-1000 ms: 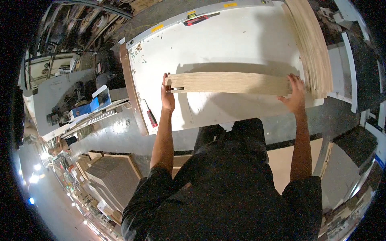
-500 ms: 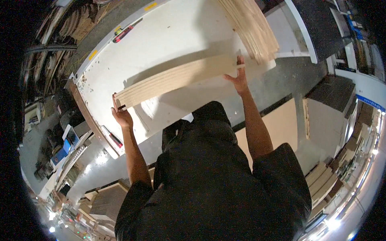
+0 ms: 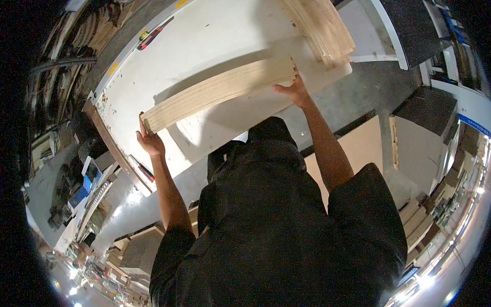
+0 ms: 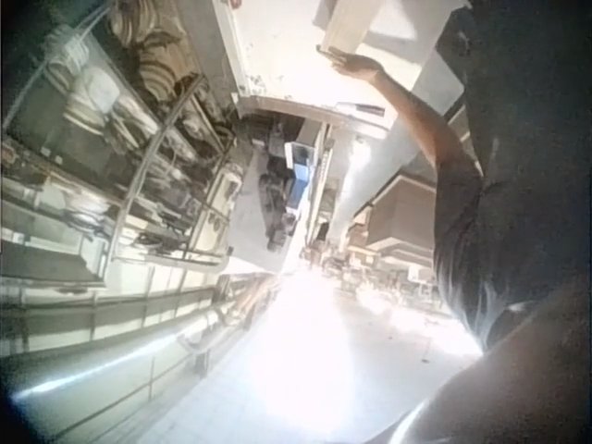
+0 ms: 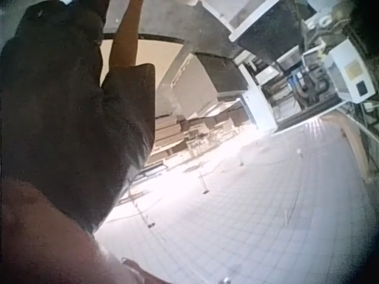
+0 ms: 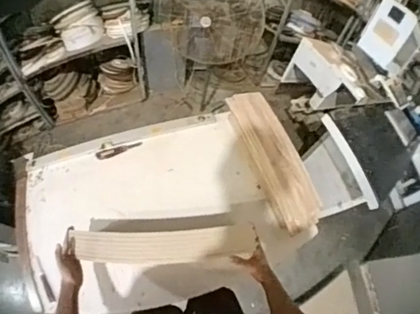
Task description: Sorting and stacking wooden boards at a furniture manufacturing facility.
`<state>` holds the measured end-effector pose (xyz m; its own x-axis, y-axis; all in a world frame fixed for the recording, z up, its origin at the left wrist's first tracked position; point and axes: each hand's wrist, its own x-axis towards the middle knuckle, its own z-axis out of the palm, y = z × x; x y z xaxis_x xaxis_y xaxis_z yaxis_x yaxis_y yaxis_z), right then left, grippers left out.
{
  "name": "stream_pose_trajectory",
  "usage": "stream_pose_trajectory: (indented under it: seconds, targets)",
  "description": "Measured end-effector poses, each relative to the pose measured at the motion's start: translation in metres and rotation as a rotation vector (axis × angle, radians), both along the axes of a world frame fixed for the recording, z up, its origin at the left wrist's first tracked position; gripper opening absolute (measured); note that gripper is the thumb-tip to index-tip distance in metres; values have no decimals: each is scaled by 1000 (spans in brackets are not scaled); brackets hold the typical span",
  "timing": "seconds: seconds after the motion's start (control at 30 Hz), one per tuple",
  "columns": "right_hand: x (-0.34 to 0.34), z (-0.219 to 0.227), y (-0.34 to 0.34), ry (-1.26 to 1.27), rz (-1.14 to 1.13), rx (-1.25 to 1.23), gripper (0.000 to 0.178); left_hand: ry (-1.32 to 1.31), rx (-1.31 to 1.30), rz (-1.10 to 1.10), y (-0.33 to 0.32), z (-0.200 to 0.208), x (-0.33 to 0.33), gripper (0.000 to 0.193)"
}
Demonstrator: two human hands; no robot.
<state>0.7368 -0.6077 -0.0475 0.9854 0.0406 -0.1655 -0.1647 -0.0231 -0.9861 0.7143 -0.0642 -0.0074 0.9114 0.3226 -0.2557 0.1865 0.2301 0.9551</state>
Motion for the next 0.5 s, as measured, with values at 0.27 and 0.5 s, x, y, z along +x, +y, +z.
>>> stream_pose_trajectory:
  seconds: [0.27,0.5]
  targets:
    - [-1,-20,-24,224,38,371,108,-55,63,16,14,-15,4,68]
    - [48,2,-40,-217,375,-260,105,-263,1482,-605,-60,77,28,102]
